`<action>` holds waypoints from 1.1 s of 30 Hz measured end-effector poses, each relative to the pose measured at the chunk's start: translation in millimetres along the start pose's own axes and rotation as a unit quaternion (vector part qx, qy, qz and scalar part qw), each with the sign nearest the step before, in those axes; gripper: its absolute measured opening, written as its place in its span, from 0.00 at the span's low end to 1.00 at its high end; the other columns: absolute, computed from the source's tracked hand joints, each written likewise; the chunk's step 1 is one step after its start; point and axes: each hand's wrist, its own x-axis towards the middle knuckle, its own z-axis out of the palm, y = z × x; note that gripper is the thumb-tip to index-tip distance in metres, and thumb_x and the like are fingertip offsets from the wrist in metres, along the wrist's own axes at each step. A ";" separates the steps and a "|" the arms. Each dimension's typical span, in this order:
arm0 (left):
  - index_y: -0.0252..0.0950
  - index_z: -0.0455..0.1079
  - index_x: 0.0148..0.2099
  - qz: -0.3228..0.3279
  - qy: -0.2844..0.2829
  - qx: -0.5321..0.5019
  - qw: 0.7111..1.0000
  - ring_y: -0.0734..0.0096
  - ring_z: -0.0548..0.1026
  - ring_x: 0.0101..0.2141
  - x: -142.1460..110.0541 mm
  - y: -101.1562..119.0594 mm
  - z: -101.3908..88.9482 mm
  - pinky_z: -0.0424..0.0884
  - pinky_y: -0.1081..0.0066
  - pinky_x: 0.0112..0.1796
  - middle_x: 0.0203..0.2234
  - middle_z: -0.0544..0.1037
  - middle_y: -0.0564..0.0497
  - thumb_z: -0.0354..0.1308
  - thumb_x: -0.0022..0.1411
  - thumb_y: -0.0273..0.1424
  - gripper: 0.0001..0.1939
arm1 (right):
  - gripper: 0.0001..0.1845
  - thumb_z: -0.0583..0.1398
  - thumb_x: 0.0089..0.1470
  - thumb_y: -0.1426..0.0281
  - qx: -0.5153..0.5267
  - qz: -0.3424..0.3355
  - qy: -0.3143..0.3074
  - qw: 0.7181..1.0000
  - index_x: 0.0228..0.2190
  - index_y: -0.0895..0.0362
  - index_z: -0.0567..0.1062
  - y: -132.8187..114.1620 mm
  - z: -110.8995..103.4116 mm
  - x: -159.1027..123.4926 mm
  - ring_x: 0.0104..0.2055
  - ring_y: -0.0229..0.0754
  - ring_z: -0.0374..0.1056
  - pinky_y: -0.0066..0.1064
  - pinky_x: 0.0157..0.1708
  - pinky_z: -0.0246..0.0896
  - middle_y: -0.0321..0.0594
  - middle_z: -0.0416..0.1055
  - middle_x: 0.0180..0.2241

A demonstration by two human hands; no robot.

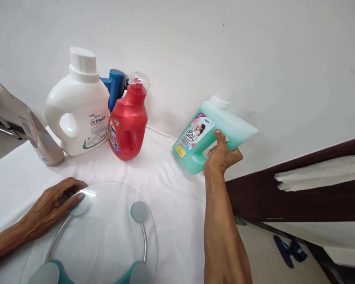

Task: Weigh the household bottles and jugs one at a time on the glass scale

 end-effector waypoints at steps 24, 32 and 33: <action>0.42 0.77 0.50 0.022 -0.010 0.002 1.000 0.66 0.78 0.38 3.3 -0.7 -0.5 0.75 0.66 0.42 0.40 0.80 0.51 0.57 0.75 0.46 0.15 | 0.38 0.71 0.52 0.50 -0.225 -0.267 -0.001 0.937 0.53 0.55 0.64 42.1 6.8 -9.2 0.69 0.61 0.55 0.59 0.71 0.47 0.61 0.61 0.61; 0.39 0.75 0.48 0.067 -0.012 -0.019 0.997 0.65 0.77 0.38 4.3 -13.2 0.8 0.75 0.64 0.41 0.39 0.79 0.49 0.56 0.73 0.40 0.12 | 0.36 0.74 0.45 0.41 0.008 0.020 -0.418 0.908 0.41 0.52 0.70 1.6 57.9 -175.0 0.37 0.40 0.73 0.35 0.40 0.72 0.35 0.76 0.36; 0.39 0.75 0.47 0.072 -0.011 -0.022 0.997 0.65 0.77 0.37 4.4 -14.3 1.2 0.75 0.63 0.41 0.39 0.79 0.49 0.56 0.72 0.39 0.12 | 0.37 0.76 0.39 0.42 0.016 0.058 -0.401 0.914 0.37 0.52 0.69 4.8 63.5 -183.7 0.32 0.38 0.70 0.32 0.35 0.70 0.32 0.74 0.31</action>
